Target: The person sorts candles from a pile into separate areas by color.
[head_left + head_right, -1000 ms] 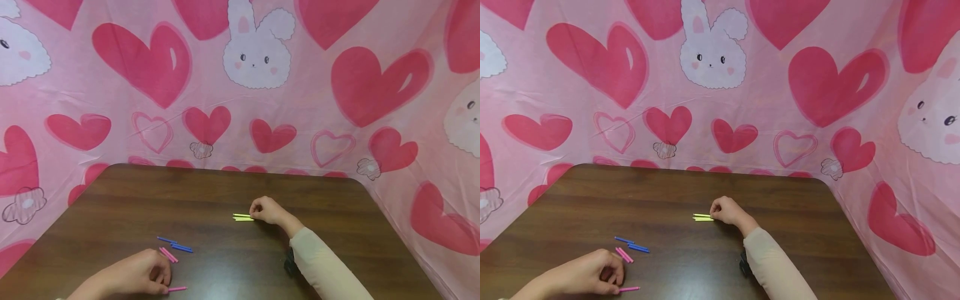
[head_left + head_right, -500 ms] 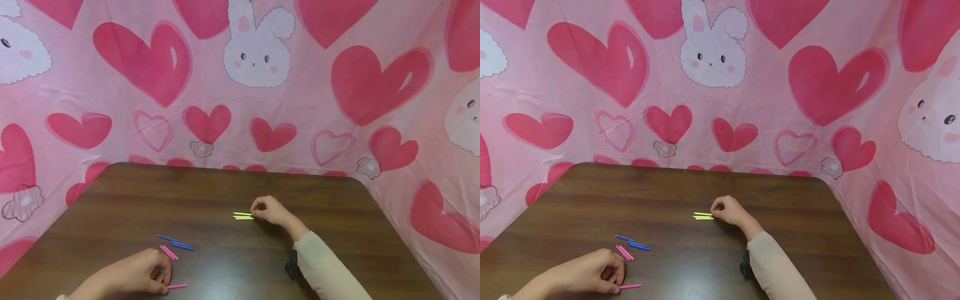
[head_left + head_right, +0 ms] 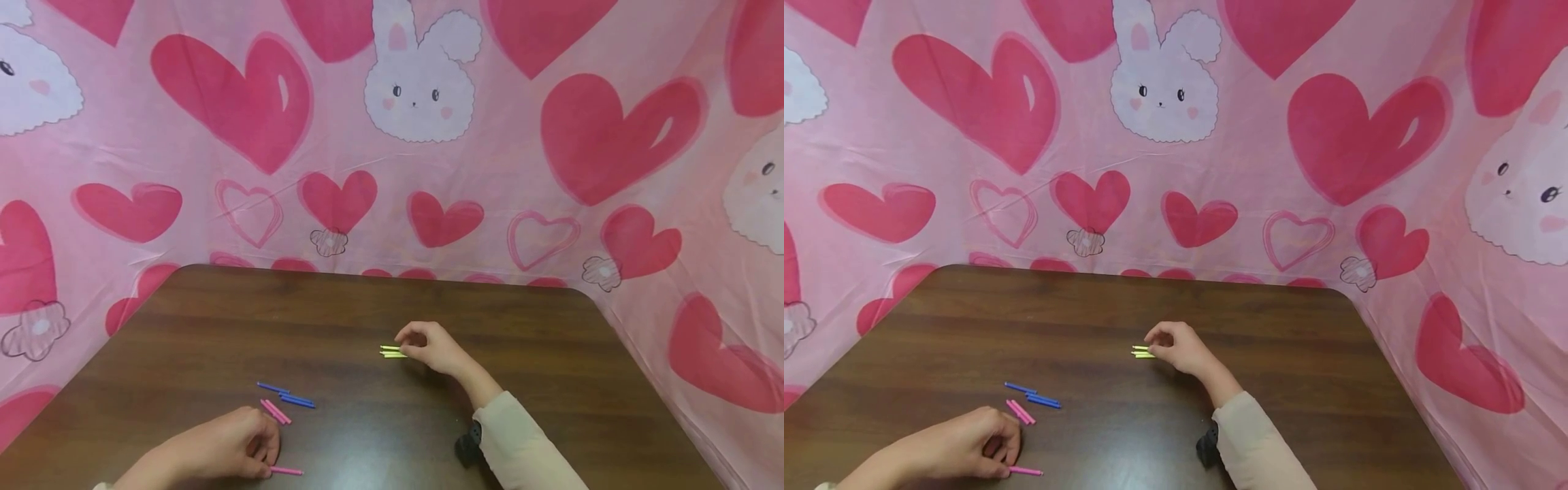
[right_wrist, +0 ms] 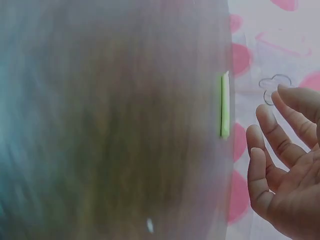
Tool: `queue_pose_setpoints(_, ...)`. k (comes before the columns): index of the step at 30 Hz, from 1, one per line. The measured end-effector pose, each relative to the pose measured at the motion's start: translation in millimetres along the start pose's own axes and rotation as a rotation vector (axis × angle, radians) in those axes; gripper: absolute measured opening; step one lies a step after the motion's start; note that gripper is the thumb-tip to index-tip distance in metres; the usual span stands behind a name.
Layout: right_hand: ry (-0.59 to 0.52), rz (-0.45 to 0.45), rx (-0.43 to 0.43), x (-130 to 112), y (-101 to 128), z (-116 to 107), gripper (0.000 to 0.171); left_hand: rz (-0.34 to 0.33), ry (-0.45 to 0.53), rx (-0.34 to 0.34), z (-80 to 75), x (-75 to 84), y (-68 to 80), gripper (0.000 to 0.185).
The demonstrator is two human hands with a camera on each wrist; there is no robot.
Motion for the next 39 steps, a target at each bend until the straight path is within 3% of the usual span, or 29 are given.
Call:
queue_pose_setpoints(10,-0.032,-0.022,-0.024,-12.4,-4.9,21.7,0.013,0.029,-0.053,0.061,-3.4,-2.5,7.2,0.016)
queue_pose_setpoints(15,-0.029,-0.04,-0.035,-20.5,-10.3,29.9,0.014,0.0,-0.01,0.071,-7.4,-9.6,14.7,0.014)
queue_pose_setpoints(23,-0.019,-0.065,-0.05,-29.4,-12.5,42.6,0.014,0.012,-0.048,0.161,-31.4,-9.8,26.9,0.02)
queue_pose_setpoints(39,0.029,-0.084,-0.113,-48.0,-18.1,68.5,0.014,-0.002,-0.107,0.272,-60.2,-18.1,41.7,0.025)
Point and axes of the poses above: each hand's wrist, its own y-axis away from the middle knuckle, its own z-axis out of the palm, x = y × z, the point moved 9 cm from there along -y, towards the middle knuckle, and after that the axes turned 4 degrees about -x, right-handed, at the moved point
